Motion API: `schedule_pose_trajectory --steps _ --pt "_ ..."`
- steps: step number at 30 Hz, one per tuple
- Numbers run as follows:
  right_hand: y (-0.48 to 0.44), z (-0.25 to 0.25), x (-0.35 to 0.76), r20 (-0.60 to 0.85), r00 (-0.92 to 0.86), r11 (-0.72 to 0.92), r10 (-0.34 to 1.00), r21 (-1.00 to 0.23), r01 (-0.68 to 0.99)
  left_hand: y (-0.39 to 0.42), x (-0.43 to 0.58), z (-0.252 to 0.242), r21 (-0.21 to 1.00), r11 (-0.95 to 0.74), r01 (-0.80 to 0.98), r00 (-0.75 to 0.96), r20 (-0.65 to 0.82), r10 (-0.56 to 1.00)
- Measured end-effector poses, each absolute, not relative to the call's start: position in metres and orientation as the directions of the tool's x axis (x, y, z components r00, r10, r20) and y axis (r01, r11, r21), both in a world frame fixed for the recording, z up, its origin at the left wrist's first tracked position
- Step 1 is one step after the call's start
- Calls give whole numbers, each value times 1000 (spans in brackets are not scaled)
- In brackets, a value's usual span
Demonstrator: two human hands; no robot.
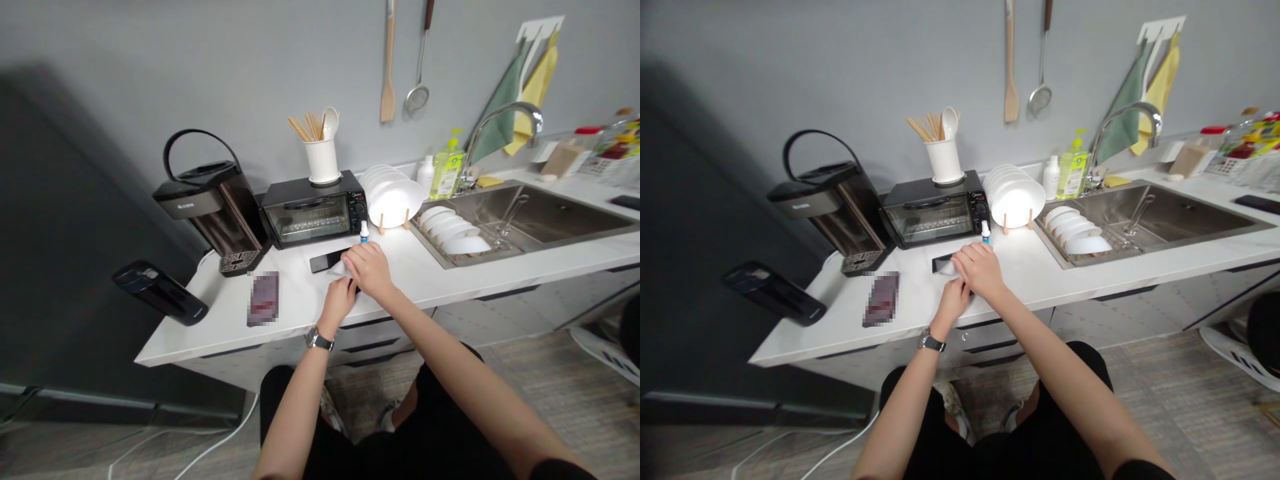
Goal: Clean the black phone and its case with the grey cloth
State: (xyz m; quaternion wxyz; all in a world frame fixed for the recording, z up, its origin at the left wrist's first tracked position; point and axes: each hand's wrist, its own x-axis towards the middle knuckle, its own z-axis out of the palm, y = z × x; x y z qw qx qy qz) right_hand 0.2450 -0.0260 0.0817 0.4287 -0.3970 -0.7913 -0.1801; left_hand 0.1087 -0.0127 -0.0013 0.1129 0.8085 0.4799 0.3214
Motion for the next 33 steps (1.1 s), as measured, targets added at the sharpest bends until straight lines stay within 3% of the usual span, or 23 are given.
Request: schedule_pose_trajectory --steps 6,9,12,14,18,21,23,26,33 --pt "-16 81 258 813 33 561 581 -430 707 -15 110 5 513 -544 665 345 435 832" --pt "-7 78 267 644 229 465 730 -713 525 -16 109 5 527 -555 644 348 445 825" --pt "-7 77 268 525 290 372 800 -814 447 -16 109 4 533 -554 640 347 443 827" --pt "-14 79 263 602 268 392 752 -735 553 -15 108 3 547 -556 626 346 444 827" --pt "-29 85 251 811 -6 520 585 -370 770 -14 107 3 548 -559 622 349 446 825" --pt "-31 86 251 817 -266 600 512 -119 791 -13 107 2 519 -542 661 342 435 833" --pt "-28 85 256 795 -377 639 476 -18 769 -13 107 2 509 -536 673 341 430 836" --pt "-22 82 264 797 -392 641 459 7 767 -13 109 2 501 -540 676 347 430 834" --pt "-16 85 263 837 -162 568 524 -202 798 -15 113 4 493 -572 655 367 454 812"
